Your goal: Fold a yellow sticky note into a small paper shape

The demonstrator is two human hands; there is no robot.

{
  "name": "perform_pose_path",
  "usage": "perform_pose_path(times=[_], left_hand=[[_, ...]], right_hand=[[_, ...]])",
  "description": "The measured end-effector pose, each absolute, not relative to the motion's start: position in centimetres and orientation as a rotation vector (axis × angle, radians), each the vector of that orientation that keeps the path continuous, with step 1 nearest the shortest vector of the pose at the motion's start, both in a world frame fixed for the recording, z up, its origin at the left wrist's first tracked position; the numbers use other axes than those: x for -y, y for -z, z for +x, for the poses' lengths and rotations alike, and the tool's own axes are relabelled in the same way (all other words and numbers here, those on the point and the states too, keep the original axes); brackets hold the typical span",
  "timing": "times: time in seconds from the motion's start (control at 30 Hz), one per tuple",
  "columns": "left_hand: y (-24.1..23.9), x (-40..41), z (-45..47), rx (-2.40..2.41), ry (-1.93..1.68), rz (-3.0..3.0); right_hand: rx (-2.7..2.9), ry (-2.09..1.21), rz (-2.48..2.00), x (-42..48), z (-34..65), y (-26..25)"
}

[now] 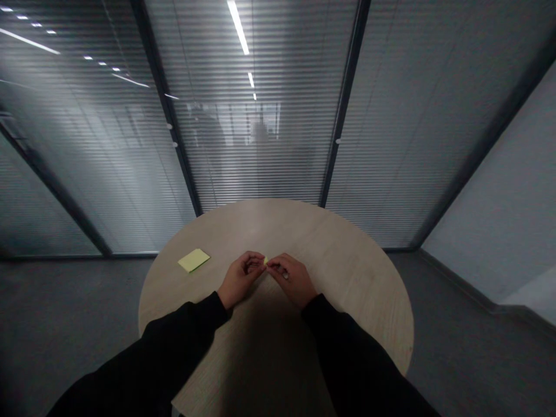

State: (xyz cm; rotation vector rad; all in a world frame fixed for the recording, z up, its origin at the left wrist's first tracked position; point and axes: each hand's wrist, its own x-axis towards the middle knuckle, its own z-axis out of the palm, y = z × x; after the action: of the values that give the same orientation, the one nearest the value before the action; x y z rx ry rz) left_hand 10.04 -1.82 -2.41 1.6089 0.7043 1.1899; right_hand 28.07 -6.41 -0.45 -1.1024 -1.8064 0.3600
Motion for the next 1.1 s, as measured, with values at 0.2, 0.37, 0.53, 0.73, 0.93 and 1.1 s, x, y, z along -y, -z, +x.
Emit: perform_pose_path(times=[0.2, 0.37, 0.53, 0.73, 0.93, 1.1], left_hand=[[2.2, 1.9, 10.2, -0.688, -1.167, 1.597], [2.1, 1.9, 10.3, -0.674, -1.171, 1.583], [2.3, 1.8, 10.2, -0.671, -1.137, 1.595], [2.8, 1.5, 10.3, -0.657, -1.084, 1.51], [2.8, 1.5, 10.0, -0.738, -0.991, 1.505], [2.6, 1.6, 9.9, -0.83, -1.014, 1.525]], right_hand=[[1.668, -0.434, -1.159, 6.2, 27.6, 1.0], [1.425, -0.733, -1.157, 5.6, 27.3, 2.2], [1.422, -0.842, -1.239, 5.6, 27.5, 2.3], [1.432, -0.87, -1.249, 5.9, 27.6, 1.4], [1.451, -0.943, -1.205, 6.0, 27.5, 1.4], [1.445, -0.964, -1.159, 6.0, 27.3, 1.6]])
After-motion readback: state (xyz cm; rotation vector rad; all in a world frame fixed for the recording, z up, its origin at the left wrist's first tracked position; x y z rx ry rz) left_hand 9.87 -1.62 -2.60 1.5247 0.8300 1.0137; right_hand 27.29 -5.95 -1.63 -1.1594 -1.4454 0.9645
